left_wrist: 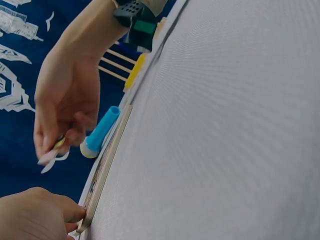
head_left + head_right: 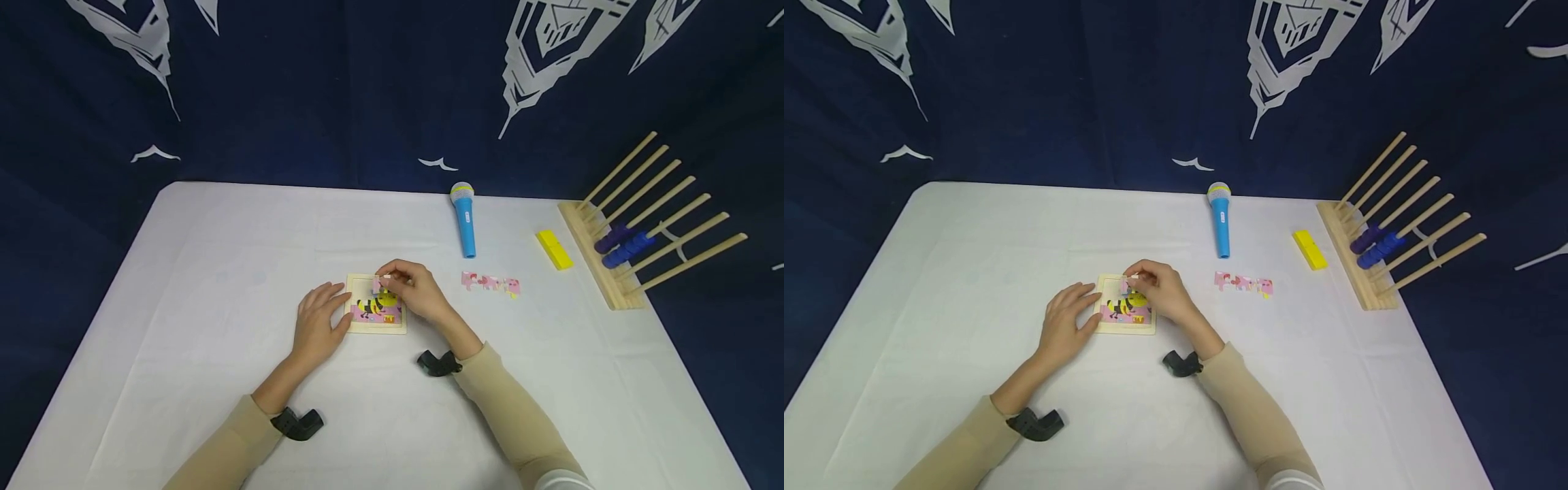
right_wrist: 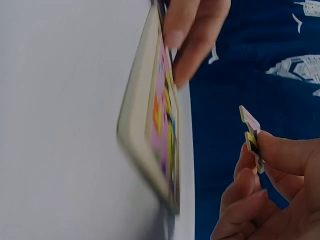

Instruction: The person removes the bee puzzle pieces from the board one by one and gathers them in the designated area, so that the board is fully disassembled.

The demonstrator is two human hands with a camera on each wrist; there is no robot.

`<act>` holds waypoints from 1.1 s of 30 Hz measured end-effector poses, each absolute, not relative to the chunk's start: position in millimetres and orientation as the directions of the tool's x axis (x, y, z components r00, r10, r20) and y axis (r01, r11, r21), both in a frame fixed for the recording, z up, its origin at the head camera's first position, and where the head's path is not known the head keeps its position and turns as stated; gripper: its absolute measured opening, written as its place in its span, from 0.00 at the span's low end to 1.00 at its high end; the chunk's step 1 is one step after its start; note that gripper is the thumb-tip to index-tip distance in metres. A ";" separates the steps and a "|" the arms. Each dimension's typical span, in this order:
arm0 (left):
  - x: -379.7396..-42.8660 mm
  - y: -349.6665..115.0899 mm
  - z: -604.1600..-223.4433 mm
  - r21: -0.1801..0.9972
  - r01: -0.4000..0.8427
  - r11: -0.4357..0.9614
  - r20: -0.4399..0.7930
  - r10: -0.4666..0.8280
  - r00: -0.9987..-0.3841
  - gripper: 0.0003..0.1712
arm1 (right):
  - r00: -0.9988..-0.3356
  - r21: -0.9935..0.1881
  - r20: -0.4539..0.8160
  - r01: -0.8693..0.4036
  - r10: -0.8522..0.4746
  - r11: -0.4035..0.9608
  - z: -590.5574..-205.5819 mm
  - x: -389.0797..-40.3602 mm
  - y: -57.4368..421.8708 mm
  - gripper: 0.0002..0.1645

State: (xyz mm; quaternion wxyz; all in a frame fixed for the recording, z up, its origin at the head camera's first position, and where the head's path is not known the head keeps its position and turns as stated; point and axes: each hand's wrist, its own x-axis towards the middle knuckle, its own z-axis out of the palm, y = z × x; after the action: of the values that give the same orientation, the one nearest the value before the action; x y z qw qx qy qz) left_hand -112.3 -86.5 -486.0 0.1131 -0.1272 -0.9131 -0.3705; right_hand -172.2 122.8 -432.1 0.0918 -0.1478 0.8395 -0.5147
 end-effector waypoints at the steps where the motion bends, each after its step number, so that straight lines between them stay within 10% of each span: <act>1: -112.1 -86.4 -485.8 0.650 0.313 0.692 0.298 0.147 -0.943 0.21 | -0.943 -0.890 -0.011 -0.143 -0.332 0.433 -430.9 -172.3 130.4 0.08; 16: -111.9 -86.3 -486.7 0.670 0.296 0.681 0.282 0.135 -0.950 0.21 | -0.971 -0.795 -0.176 0.042 -0.164 0.605 -422.2 -162.7 247.6 0.13; 33: -110.8 -85.9 -485.1 0.674 0.296 0.676 0.283 0.134 -0.950 0.21 | -0.964 -0.738 -0.264 0.179 -0.035 0.651 -435.4 -161.9 263.1 0.13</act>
State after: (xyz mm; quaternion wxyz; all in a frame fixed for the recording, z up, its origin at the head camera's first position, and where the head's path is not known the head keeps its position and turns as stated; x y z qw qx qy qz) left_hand -110.8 -85.9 -485.1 0.1056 -0.1181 -0.9094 -0.3845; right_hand -161.9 263.1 -435.4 0.1284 0.0400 0.8995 -0.4158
